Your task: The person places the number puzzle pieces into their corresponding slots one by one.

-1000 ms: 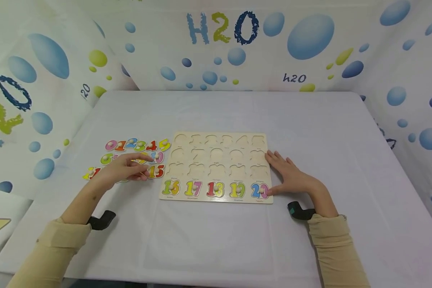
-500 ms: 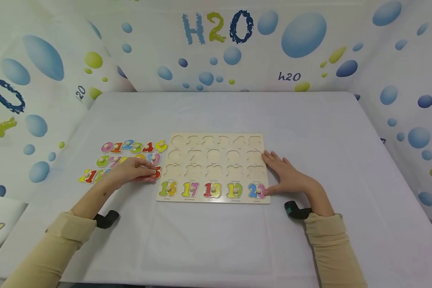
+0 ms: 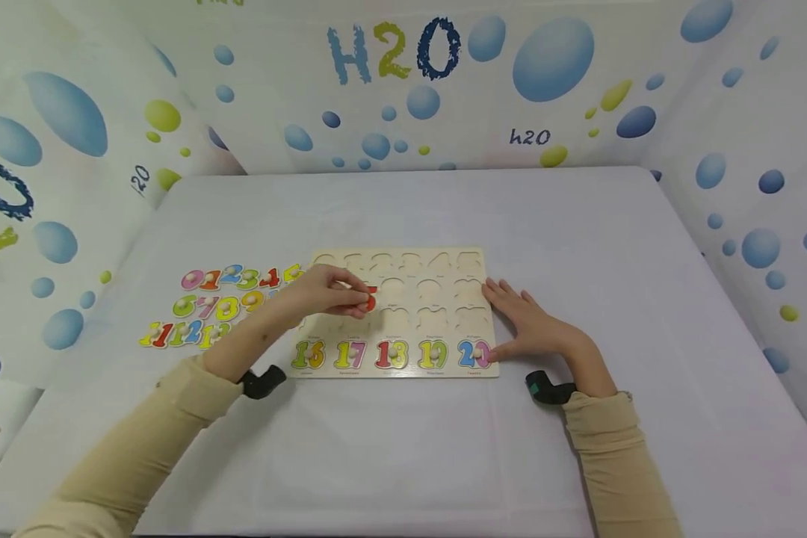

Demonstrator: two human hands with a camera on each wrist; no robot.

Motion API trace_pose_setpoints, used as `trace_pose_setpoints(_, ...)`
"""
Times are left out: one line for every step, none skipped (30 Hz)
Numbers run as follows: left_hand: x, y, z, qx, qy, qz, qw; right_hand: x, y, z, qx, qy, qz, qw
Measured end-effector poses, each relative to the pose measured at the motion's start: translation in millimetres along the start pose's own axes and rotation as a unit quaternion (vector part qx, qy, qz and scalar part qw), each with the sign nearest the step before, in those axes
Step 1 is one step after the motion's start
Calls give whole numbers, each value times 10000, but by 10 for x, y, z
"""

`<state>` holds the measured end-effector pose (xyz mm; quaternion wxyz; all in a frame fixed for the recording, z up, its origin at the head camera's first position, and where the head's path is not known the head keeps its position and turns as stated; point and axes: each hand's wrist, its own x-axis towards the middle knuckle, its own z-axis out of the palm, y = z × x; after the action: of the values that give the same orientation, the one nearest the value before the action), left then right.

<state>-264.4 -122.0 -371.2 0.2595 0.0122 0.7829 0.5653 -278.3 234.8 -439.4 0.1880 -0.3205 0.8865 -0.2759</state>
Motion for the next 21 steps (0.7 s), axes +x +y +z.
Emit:
trace_pose_setpoints(84, 64, 136, -67, -151, 51, 9998, -7, 9, -14, 2, -17, 3, 10000)
trace_pose_setpoints(161, 124, 274, -205, -301, 97, 9993, -14, 16, -27, 9, -30, 2, 10000)
trace_pose_setpoints(239, 178, 408, -277, -437, 140, 9986, -18, 22, -40, 27, -34, -8, 10000)
trace_pose_setpoints(318, 224, 537, -350, -568, 157, 9976, -20, 29, -52, 33, -37, -30, 10000)
trace_pose_setpoints(395, 264, 660, -395, -658, 140, 9970, -18, 37, -62, 38, -48, -49, 10000)
trace_pose_setpoints(468, 299, 774, -428, -726, 110, 9964, -14, 44, -70, 47, -60, -82, 9999)
trace_pose_setpoints(535, 325, 877, -449, -755, 67, 9961, -8, 50, -80, 67, -73, -122, 9999)
trace_pose_setpoints(596, 344, 969, -447, -750, 8, 9962, -2, 57, -87, 70, -83, -146, 9998)
trace_pose_setpoints(649, 359, 1049, -378, -738, -11, 9966, 5, 65, -94, 64, -95, -175, 9998)
trace_pose_setpoints(695, 370, 1118, -309, -714, -30, 9970, 11, 72, -101, 66, -112, -193, 9997)
trace_pose_setpoints(731, 378, 1175, -213, -673, -24, 9975, 15, 77, -108, 84, -124, -212, 9997)
trace_pose_setpoints(757, 386, 1223, -133, -614, -23, 9980, 18, 83, -116, 85, -128, -236, 9996)
trace_pose_setpoints(777, 394, 1261, -43, -550, -17, 9985, 20, 90, -125, 76, -130, -244, 9996)
trace_pose_setpoints(791, 400, 1290, -19, -507, -33, 9987, 21, 97, -132, 66, -127, -256, 9996)
trace_pose_setpoints(798, 405, 1309, -4, -479, -53, 9988, 21, 102, -141, 56, -127, -278, 9995)
trace_pose_setpoints(800, 409, 1322, -39, -460, -105, 9989, 20, 104, -151, 66, -127, -297, 9995)
trace_pose_setpoints(802, 414, 1332, -116, -441, -179, 9988, 18, 110, -160, 60, -126, -328, 9994)
trace_pose_setpoints(803, 417, 1340, -231, -442, -260, 9984, 16, 116, -171, 39, -133, -333, 9993)
trace_pose_setpoints(808, 418, 1349, -334, -447, -322, 9979, 11, 121, -183, 36, -140, -330, 9993)
trace_pose_setpoints(807, 426, 1358, -465, -460, -390, 9971, 7, 127, -196, 38, -140, -344, 9993)
trace_pose_setpoints(813, 431, 1369, -539, -466, -417, 9966, 0, 134, -210, 28, -137, -353, 9993)
